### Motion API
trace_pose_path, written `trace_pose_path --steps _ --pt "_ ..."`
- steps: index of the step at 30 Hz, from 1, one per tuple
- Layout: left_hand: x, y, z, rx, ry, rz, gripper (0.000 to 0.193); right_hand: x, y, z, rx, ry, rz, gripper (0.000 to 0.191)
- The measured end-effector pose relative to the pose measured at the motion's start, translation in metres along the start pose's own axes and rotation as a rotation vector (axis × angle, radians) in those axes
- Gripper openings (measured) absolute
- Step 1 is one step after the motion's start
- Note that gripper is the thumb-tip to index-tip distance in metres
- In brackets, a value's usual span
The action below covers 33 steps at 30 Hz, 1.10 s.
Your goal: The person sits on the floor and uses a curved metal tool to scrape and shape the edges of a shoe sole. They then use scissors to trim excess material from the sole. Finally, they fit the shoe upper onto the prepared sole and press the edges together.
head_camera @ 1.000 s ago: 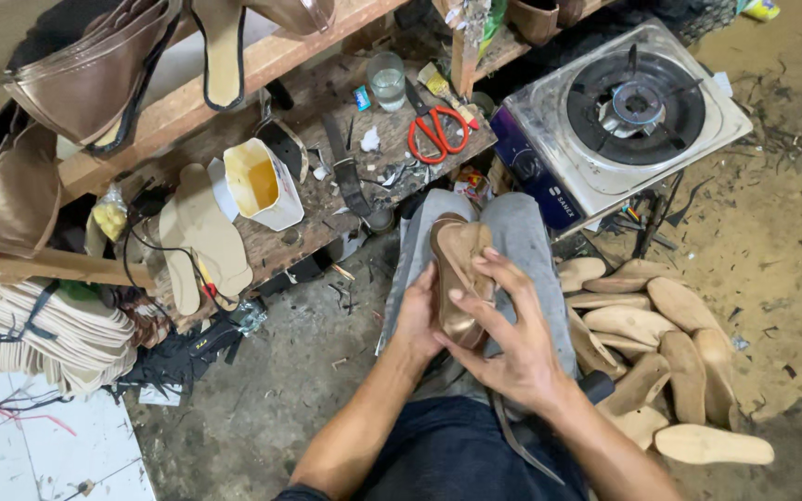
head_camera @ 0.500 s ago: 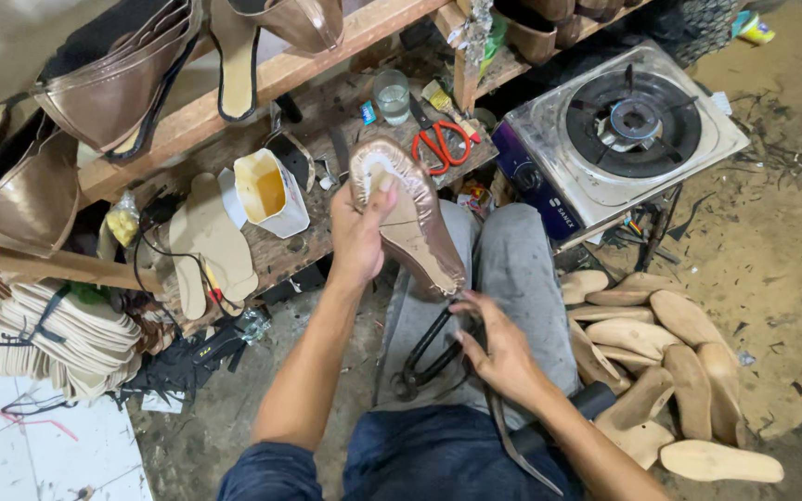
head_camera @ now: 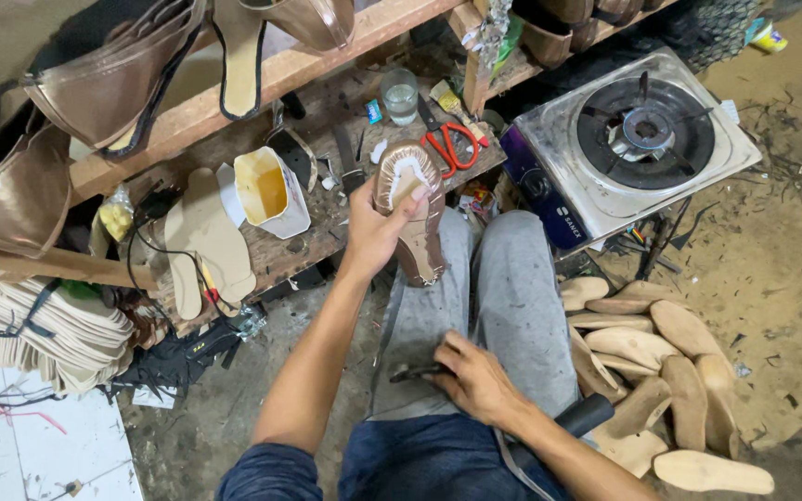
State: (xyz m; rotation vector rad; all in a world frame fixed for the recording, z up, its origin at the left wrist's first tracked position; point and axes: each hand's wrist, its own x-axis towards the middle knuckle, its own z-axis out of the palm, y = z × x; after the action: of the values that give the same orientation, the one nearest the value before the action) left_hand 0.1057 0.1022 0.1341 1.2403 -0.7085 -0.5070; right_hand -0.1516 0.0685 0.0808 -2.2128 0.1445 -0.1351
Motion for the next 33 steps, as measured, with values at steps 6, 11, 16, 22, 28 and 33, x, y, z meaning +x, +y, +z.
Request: trace_pose_path --steps 6,11,16,22,28,33 --pt "-0.011 -0.001 0.000 0.070 0.046 0.076 0.031 0.016 0.018 -0.027 0.727 0.032 0.184 0.017" --pt "-0.021 0.006 0.009 0.015 0.030 0.040 0.037 0.027 0.003 -0.037 1.477 -0.101 0.255 0.014" --pt "-0.029 0.013 0.011 0.088 0.016 0.106 0.042 0.041 -0.022 -0.049 1.511 -0.240 0.293 0.021" --pt "-0.028 0.013 0.007 0.071 -0.010 0.110 0.044 0.052 -0.025 -0.052 1.624 -0.195 0.371 0.021" --pt "-0.030 0.004 0.001 -0.031 0.080 0.060 0.035 0.065 -0.029 -0.018 1.315 0.095 0.477 0.022" --pt "-0.016 -0.017 -0.016 -0.074 0.543 0.075 0.026 0.065 -0.039 0.005 0.752 0.229 0.272 0.027"
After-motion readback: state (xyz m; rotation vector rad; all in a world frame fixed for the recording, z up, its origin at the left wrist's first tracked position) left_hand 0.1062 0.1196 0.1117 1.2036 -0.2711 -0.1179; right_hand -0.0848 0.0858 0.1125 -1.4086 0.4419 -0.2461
